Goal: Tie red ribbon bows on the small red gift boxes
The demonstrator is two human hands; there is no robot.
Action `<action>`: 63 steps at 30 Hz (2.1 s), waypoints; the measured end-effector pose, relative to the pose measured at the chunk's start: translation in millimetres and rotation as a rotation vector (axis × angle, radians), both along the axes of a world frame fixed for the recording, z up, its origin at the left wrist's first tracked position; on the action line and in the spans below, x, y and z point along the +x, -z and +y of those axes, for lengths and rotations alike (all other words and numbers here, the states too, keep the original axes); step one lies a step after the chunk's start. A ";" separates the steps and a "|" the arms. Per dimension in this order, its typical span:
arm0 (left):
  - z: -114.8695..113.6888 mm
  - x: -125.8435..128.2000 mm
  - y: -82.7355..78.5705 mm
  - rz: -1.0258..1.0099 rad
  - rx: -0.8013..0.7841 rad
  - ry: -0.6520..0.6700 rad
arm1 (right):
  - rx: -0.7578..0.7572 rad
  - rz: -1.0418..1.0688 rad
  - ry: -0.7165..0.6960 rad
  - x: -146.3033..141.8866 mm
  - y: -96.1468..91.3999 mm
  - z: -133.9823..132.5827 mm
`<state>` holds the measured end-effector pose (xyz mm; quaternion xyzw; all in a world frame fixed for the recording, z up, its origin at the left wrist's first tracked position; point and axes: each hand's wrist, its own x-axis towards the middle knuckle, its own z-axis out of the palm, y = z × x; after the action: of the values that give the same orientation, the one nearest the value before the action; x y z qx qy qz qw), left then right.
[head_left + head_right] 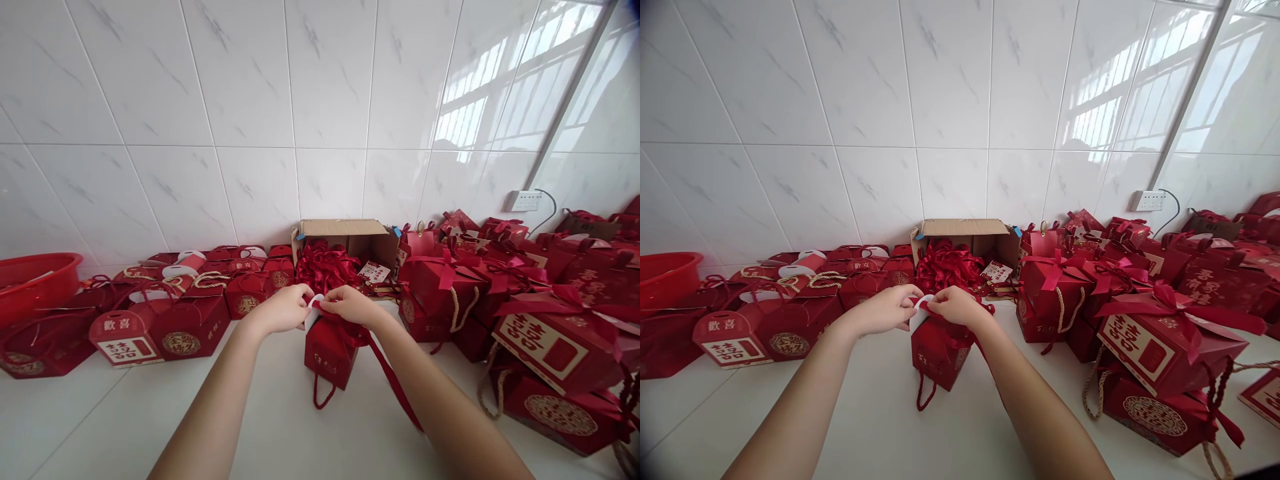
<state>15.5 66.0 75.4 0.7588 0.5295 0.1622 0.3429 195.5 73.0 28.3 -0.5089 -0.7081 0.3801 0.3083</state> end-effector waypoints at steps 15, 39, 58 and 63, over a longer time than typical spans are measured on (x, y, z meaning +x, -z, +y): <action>8.4 -13.0 -15.4 -0.315 0.427 -0.368 | 0.167 0.000 0.032 4.7 -22.5 -14.2; -69.8 -23.1 66.1 -0.310 0.225 -0.121 | 0.200 -0.004 -0.085 30.6 18.0 -90.0; -71.3 -47.7 67.6 -0.080 0.870 0.127 | -0.096 0.103 -0.006 29.0 16.5 -91.4; -82.3 -57.8 89.1 0.021 0.901 0.198 | 0.109 -0.093 0.087 36.8 29.6 -94.9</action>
<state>-42.3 -16.2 -13.8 0.8807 0.3348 0.3348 -0.0128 232.2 -21.9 -1.3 -0.5391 -0.7184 0.3033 0.3184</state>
